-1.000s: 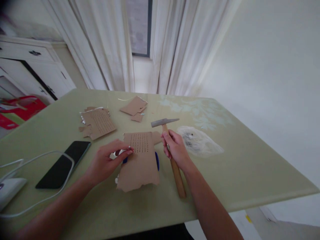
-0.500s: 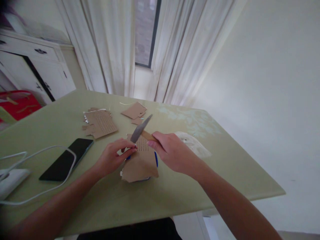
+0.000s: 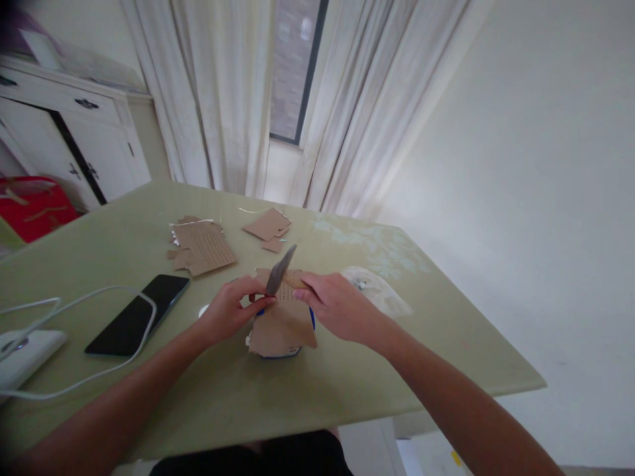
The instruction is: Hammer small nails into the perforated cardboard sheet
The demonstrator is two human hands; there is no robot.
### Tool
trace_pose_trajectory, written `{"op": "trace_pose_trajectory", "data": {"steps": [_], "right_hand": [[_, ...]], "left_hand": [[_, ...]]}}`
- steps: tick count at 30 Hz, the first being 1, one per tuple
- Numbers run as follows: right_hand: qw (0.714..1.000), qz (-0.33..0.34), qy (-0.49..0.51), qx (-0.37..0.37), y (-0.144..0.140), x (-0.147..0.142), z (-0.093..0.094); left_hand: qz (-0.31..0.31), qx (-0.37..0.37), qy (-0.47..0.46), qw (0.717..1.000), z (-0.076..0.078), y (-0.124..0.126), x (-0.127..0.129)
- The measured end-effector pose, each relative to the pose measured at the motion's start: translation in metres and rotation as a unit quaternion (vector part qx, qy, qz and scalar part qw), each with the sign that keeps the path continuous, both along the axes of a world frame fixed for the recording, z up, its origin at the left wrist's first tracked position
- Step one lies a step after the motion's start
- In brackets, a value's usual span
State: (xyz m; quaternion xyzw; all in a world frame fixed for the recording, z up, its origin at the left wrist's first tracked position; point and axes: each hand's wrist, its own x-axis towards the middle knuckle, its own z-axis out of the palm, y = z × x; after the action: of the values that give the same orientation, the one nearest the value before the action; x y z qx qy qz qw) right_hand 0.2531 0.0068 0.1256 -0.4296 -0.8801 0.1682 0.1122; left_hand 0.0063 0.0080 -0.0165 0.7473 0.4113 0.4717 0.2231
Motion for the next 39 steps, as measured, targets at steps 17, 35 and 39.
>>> {"op": "trace_pose_trajectory", "data": {"steps": [17, 35, 39], "right_hand": [[0.995, -0.05, 0.064, 0.051, 0.001, 0.011, -0.005], [1.0, 0.015, -0.009, -0.002, 0.006, 0.005, -0.038], [0.984, -0.038, 0.145, -0.091, 0.025, 0.014, -0.06]], "left_hand": [[-0.016, -0.023, -0.006, 1.0, 0.0, -0.001, 0.0], [-0.018, -0.049, 0.015, 0.999, 0.004, -0.005, -0.001], [-0.014, -0.051, 0.008, 0.999, 0.003, -0.007, -0.001]]}}
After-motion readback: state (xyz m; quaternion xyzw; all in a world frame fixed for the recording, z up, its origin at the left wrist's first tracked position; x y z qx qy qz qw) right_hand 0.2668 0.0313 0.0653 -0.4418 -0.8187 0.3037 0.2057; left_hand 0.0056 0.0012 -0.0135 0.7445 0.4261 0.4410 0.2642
